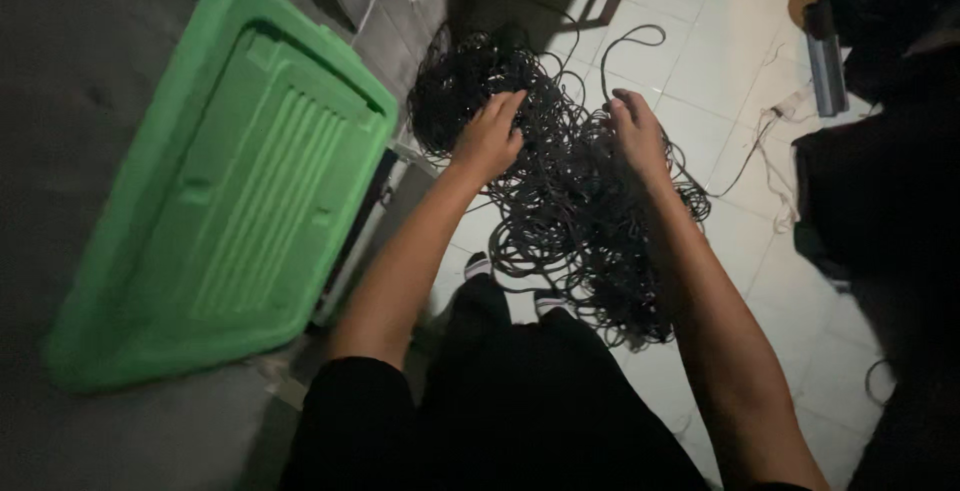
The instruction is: The person sorts and organizes a large tangled pile of audio cables on the floor, gathering separate lines, coiling a cable into a neat loop, and then placing the gathered cables into a white plastic bin.
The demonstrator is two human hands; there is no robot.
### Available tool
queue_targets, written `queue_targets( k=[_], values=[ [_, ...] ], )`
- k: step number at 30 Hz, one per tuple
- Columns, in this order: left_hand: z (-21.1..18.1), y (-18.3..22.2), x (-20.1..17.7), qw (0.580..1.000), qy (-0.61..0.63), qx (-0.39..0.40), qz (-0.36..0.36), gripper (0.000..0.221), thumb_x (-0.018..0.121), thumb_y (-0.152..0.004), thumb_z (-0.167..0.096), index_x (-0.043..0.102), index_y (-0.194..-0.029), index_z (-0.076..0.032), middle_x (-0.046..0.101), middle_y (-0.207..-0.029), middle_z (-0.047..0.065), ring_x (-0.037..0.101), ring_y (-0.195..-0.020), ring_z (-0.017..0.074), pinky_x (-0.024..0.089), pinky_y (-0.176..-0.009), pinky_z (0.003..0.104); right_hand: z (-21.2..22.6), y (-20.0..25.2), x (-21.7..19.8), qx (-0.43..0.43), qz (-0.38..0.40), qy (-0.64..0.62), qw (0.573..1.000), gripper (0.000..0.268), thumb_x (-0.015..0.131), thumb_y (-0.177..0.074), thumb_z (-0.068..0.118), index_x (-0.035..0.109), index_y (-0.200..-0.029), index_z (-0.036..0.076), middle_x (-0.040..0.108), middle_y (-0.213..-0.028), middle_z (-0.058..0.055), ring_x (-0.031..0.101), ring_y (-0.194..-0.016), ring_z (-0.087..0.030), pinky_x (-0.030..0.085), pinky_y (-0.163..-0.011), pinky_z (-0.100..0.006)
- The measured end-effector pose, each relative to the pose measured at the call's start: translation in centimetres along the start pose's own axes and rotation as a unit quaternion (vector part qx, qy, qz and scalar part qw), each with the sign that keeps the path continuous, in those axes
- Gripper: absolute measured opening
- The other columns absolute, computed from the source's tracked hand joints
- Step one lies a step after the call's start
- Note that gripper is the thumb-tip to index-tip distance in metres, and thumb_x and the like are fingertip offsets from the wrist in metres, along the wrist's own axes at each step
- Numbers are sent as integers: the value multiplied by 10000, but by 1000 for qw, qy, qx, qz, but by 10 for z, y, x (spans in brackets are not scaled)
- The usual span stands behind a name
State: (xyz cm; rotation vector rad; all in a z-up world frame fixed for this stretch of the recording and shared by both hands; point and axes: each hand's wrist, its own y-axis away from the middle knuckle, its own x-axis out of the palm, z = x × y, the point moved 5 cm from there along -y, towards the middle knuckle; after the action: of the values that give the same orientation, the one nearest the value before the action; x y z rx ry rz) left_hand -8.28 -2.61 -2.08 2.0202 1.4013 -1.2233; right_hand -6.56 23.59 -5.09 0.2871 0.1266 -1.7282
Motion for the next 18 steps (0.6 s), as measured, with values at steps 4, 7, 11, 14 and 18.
queue_targets(
  k=[4, 7, 11, 14, 18],
  values=[
    [54, 3, -10, 1000, -7, 2, -9, 602, 653, -920, -146, 454, -1485, -85, 510, -1451, 178, 555, -1263, 410, 487, -1041, 477, -11, -10, 41, 30, 1, -40, 999, 411, 544, -1054, 304, 585, -1363, 36, 692, -1244, -138, 673, -1058, -194, 549, -893, -320],
    [94, 10, -11, 999, 3, -30, 30, 612, 655, -908, -152, 453, -1482, -80, 510, -1446, 179, 559, -1235, 414, 491, -1022, 481, -16, -12, 75, 11, -11, 60, 998, 383, 561, -1088, 303, 614, -1320, 1, 704, -1227, -153, 655, -1106, -205, 512, -954, -336],
    [132, 3, -10, 998, 5, -44, 48, 609, 655, -907, -156, 470, -1484, -91, 525, -1430, 159, 576, -1237, 404, 497, -1030, 477, -31, -7, 106, 67, -24, 6, 997, 400, 562, -1039, 312, 627, -1319, 33, 713, -1224, -131, 671, -1095, -205, 516, -943, -323],
    [142, 1, -3, 997, 15, -46, 57, 601, 653, -917, -158, 467, -1484, -78, 521, -1425, 162, 573, -1234, 410, 492, -1013, 484, -41, -5, 115, 83, -23, 0, 996, 406, 556, -1033, 318, 626, -1324, 43, 708, -1231, -133, 679, -1102, -222, 511, -957, -326],
    [137, -6, 16, 994, 36, -51, 86, 615, 651, -901, -159, 465, -1481, -78, 506, -1441, 169, 565, -1207, 418, 483, -1001, 492, -51, -11, 115, 83, -29, 44, 995, 408, 560, -1042, 313, 625, -1338, 41, 703, -1236, -153, 656, -1151, -233, 488, -984, -335]
  ],
)
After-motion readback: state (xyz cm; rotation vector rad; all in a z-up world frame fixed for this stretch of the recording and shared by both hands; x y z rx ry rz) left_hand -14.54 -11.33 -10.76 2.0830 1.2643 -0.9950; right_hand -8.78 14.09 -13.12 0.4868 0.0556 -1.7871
